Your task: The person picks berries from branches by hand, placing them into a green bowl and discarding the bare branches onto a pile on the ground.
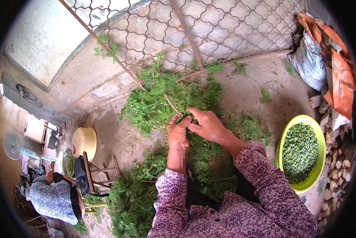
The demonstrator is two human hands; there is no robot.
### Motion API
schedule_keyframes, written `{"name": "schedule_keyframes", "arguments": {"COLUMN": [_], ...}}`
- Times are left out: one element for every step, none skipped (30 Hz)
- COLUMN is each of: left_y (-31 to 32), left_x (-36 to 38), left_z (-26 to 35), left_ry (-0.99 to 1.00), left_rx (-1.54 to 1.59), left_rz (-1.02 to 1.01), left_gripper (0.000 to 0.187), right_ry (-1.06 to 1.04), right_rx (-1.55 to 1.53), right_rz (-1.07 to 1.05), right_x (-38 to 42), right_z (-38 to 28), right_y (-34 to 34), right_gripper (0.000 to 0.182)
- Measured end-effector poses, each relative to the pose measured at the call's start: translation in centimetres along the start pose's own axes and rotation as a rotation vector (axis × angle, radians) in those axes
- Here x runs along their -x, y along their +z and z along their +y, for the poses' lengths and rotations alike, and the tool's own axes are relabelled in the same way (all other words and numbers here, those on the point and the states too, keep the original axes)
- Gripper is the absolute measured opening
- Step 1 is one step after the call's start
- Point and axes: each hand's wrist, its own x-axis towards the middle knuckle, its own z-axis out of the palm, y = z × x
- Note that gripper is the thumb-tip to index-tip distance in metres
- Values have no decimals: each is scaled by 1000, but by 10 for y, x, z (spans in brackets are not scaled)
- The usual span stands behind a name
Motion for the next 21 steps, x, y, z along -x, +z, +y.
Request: {"name": "schedule_keyframes", "arguments": {"left_y": [0,-2,-3,-6,-11,-12,-14,-16,-17,-14,-18,-22,-27,-31,-36,-44,-53,-60,-66,-72,-74], "left_x": [0,0,-1,-3,-7,-9,-8,-8,-7,-5,-7,-10,-12,-13,-15,-20,-25,-27,-29,-32,-32], "left_z": [0,0,0,-2,-6,-6,-6,-4,-2,3,5,9,13,17,20,21,22,25,26,26,27], "left_ry": [-1,-43,-85,-86,-104,-122,-122,-160,-198,-231,-230,-206,-181,-185,-183,-200,-215,-229,-226,-227,-229], "left_rx": [0,17,34,34,68,102,102,155,208,271,272,333,394,518,518,628,737,818,819,869,920], "left_rz": [-2,7,16,16,28,41,41,-60,-162,-98,-97,-80,-64,-31,-30,30,93,23,24,28,33], "left_gripper": [42,38,34,34,31,27,27,25,23,18,18,15,13,11,11,11,12,14,14,15,16], "right_ry": [1,42,84,84,224,363,364,439,513,544,544,568,589,624,623,634,645,649,648,661,673], "right_rx": [1,-102,-206,-206,-362,-518,-519,-680,-841,-911,-911,-1074,-1237,-1347,-1347,-1395,-1445,-1429,-1430,-1369,-1307], "right_rz": [2,-19,-41,-41,-67,-93,-93,-111,-129,-82,-83,-55,-25,-17,-19,-34,-50,-78,-81,-119,-156], "right_x": [0,1,0,0,-1,-2,-4,-6,-7,-7,-7,-8,-8,-8,-7,-6,-5,-4,-3,-2,-1], "right_z": [0,-1,-3,-5,-8,-11,-12,-13,-12,-6,-3,0,2,1,0,-1,-3,-6,-5,-3,-2], "right_y": [-1,-2,-3,-5,-7,-9,-12,-16,-19,-22,-26,-30,-33,-37,-39,-41,-41,-41,-39,-36,-33], "right_gripper": [47,45,43,43,41,38,38,33,29,23,23,21,19,13,13,10,7,4,4,5,6]}}
